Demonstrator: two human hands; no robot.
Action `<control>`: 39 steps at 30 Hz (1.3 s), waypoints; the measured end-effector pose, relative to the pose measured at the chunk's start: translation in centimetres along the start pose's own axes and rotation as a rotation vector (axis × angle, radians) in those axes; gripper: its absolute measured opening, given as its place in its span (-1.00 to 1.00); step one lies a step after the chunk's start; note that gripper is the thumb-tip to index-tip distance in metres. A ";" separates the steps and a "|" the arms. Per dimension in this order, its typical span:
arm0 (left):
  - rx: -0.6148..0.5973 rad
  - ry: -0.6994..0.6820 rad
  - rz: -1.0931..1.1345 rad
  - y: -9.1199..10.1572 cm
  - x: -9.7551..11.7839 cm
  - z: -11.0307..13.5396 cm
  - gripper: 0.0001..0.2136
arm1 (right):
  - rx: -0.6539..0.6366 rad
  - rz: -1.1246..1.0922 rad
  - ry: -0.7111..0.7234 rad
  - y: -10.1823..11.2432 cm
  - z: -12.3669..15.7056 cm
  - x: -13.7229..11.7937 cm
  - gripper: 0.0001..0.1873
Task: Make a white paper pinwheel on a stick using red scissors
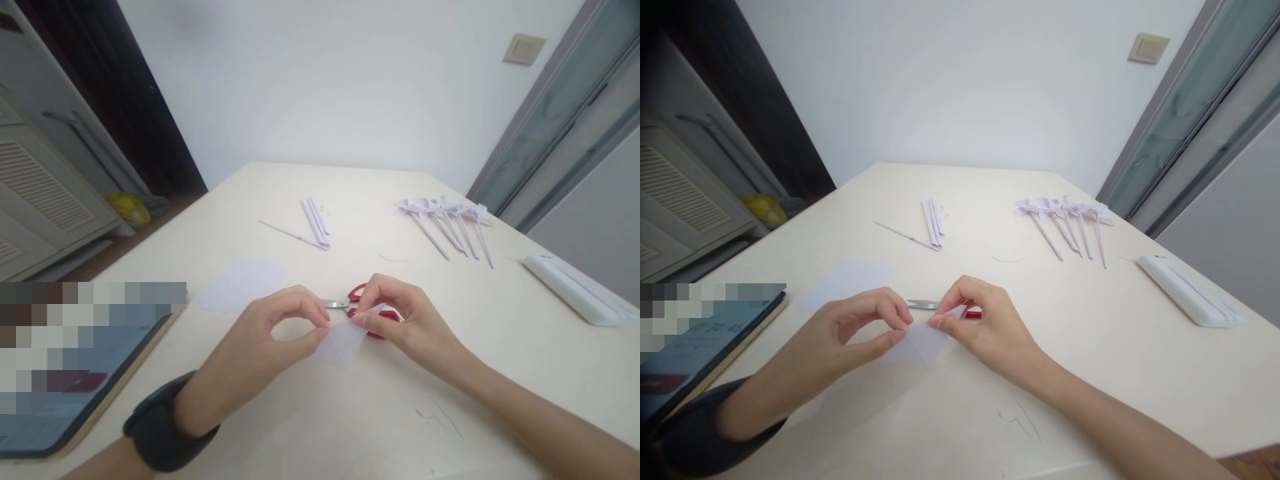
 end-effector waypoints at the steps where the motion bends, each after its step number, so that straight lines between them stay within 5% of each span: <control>1: -0.005 0.007 0.012 0.1 -0.1 0.0 -0.91 | -0.001 -0.016 -0.006 0.2 0.0 -0.1 -0.89; 9: 0.036 0.075 0.040 1.7 -0.2 -0.4 -0.90 | 0.108 -0.084 0.026 2.7 -0.2 -1.0 -0.86; 16: 0.309 0.295 0.114 3.0 -0.7 -0.4 -0.86 | 0.148 -0.159 0.038 3.4 -0.3 -1.0 -0.87; 20: 0.388 0.219 0.123 3.5 -1.0 -0.6 -0.87 | 0.173 -0.133 0.053 3.5 -0.2 -1.3 -0.88; 30: -0.229 0.141 -0.005 -1.0 1.5 -0.3 -0.85 | -0.018 0.054 0.072 0.2 0.3 -0.3 -0.95; 35: -0.305 0.195 0.068 -1.7 1.4 0.1 -0.83 | -0.098 -0.056 0.084 -0.5 0.5 -0.2 -0.93; 39: -0.206 0.262 0.188 -1.1 1.5 -0.1 -0.87 | -0.047 -0.006 0.104 1.0 0.1 -0.9 -0.89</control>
Point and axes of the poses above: each hand's wrist, its own z-axis away from the middle knuckle, its own y-axis out of the back of the hand, x = y × z, the point moved 2 cm from there along -z, towards the middle knuckle, and after that the axes turned 7 degrees about -y, right-handed, at the moved point
